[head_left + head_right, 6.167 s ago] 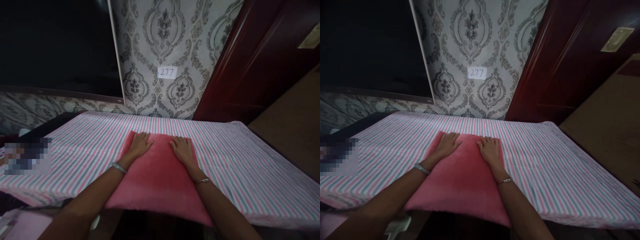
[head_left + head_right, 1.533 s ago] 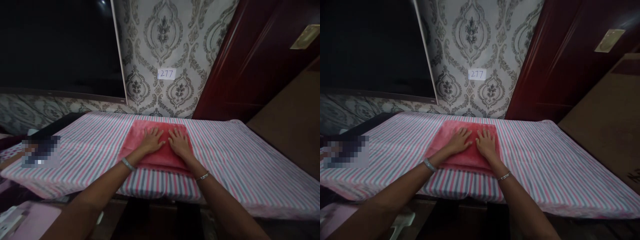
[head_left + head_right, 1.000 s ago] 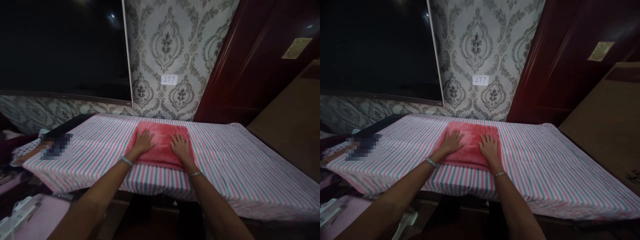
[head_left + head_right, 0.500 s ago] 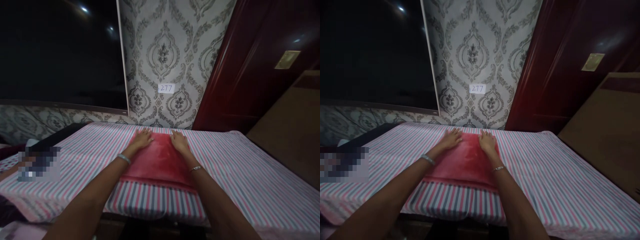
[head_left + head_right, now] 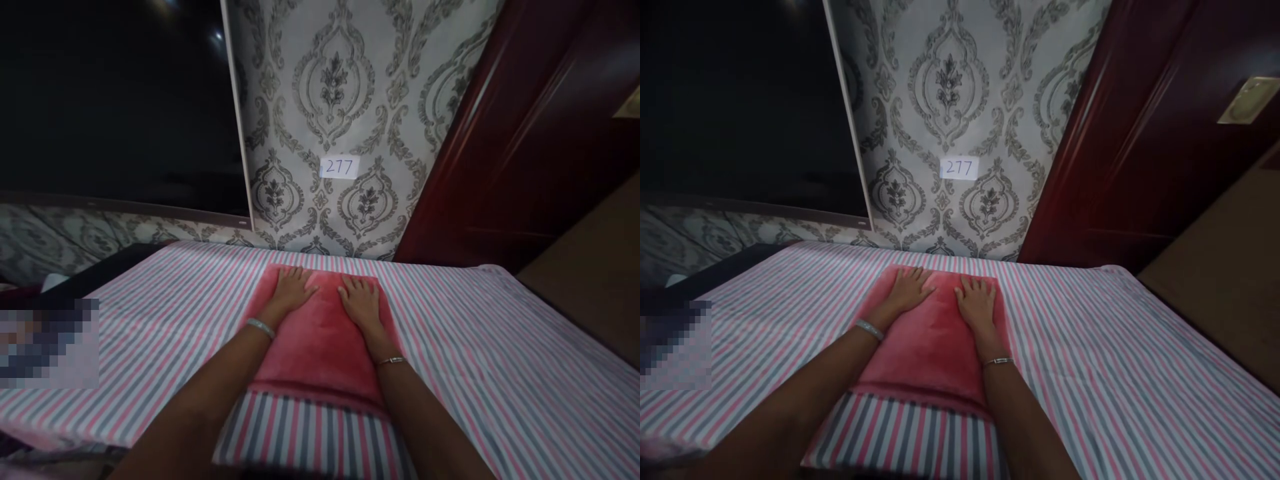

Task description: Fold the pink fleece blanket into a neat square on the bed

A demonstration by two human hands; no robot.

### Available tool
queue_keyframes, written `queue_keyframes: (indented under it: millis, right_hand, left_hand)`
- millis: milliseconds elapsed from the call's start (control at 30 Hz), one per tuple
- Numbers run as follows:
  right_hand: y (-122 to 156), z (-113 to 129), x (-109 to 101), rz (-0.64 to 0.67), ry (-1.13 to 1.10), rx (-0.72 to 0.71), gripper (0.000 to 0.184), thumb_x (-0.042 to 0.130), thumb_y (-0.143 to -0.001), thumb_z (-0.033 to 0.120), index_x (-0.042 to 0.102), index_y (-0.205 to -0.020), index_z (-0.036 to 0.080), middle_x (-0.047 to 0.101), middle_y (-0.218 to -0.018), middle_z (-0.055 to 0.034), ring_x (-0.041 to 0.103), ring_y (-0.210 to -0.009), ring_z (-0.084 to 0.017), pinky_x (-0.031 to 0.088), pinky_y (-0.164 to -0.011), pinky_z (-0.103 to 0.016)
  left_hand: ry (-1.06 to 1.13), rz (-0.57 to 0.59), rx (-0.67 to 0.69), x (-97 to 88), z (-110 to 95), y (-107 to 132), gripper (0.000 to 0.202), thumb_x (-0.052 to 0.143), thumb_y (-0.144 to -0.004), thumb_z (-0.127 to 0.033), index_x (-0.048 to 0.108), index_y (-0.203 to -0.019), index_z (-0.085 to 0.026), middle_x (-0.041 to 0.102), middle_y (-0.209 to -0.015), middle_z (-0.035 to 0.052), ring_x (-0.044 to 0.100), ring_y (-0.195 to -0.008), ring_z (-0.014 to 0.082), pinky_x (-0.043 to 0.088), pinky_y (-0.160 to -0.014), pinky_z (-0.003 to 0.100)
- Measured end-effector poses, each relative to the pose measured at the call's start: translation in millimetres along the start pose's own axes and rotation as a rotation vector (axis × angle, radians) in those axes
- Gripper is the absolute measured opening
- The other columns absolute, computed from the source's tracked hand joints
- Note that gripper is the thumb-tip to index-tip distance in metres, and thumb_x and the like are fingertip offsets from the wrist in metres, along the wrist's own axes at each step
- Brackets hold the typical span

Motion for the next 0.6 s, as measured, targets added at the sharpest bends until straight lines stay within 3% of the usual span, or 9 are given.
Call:
queue_keyframes:
  millis: [167,267,333,433,500,600]
  right_hand:
    - [2,1,-2,0.005,-0.021,0.008,0.053,0.027,-0.104,0.042,0.046,-0.149,0.022,0.049,-0.151,-0.0089,0.036,-0.14,-0.031,0.016,-0.117,-0.056]
    - [1,1,-1,0.001,-0.033,0.012,0.053,0.029,-0.104,0.042,0.047,-0.149,0.021,0.05,-0.151,-0.0099,0.036,-0.14,-0.032,0.016,-0.118,-0.057]
    - [0,0,0,-0.004,-0.039,0.014,0.052,0.03,-0.104,0.042,0.047,-0.148,0.021,0.05,-0.15,-0.0102,0.037,-0.14,-0.032,0.016,-0.117,-0.057]
    - [-1,-1,3,-0.019,-0.04,0.015,0.052,0.03,-0.104,0.042,0.049,-0.147,0.021,0.051,-0.15,-0.0103,0.037,-0.14,-0.032,0.016,-0.117,-0.057]
    - [-2,-2,4,-0.03,-0.039,0.014,0.051,0.031,-0.104,0.042,0.049,-0.147,0.022,0.05,-0.15,-0.0097,0.037,-0.14,-0.032,0.016,-0.117,-0.057]
    - [-2,-4,5,-0.035,-0.039,0.006,0.05,0.031,-0.104,0.041,0.047,-0.148,0.023,0.049,-0.152,-0.0091,0.036,-0.141,-0.031,0.015,-0.118,-0.056]
  left_hand:
    - [-0.038,0.146,-0.162,-18.2,46,2,0.065,0.029,-0.1,-0.056,0.036,-0.154,-0.022,0.033,-0.162,0.0127,0.025,-0.15,0.0338,0.012,-0.119,0.065]
    - [-0.057,0.212,-0.311,-32.5,56,-2,0.069,0.029,-0.099,-0.057,0.035,-0.155,-0.017,0.029,-0.163,0.0161,0.02,-0.152,0.0368,0.012,-0.118,0.067]
    - [-0.086,0.119,-0.298,-40.7,40,-8,0.07,0.031,-0.099,-0.055,0.036,-0.154,-0.013,0.03,-0.162,0.0201,0.02,-0.152,0.0371,0.01,-0.119,0.067]
    - [-0.062,-0.031,0.043,-36.7,-5,-12,0.065,0.032,-0.1,-0.051,0.033,-0.156,-0.018,0.027,-0.164,0.0155,0.018,-0.153,0.0328,0.008,-0.121,0.063]
    - [-0.015,-0.023,0.224,-22.9,-30,-9,0.062,0.032,-0.101,-0.052,0.035,-0.155,-0.023,0.028,-0.164,0.0111,0.019,-0.153,0.0319,0.011,-0.121,0.062]
    - [0.038,0.017,0.217,-2.0,-41,-5,0.062,0.03,-0.101,-0.053,0.037,-0.154,-0.023,0.033,-0.162,0.0116,0.026,-0.15,0.0335,0.018,-0.119,0.063]
Point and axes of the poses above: each hand's wrist, its own y-axis away from the middle knuckle, its own x-axis out of the palm, z = x × y, the point moved 2 cm from there along -y, towards the middle knuckle
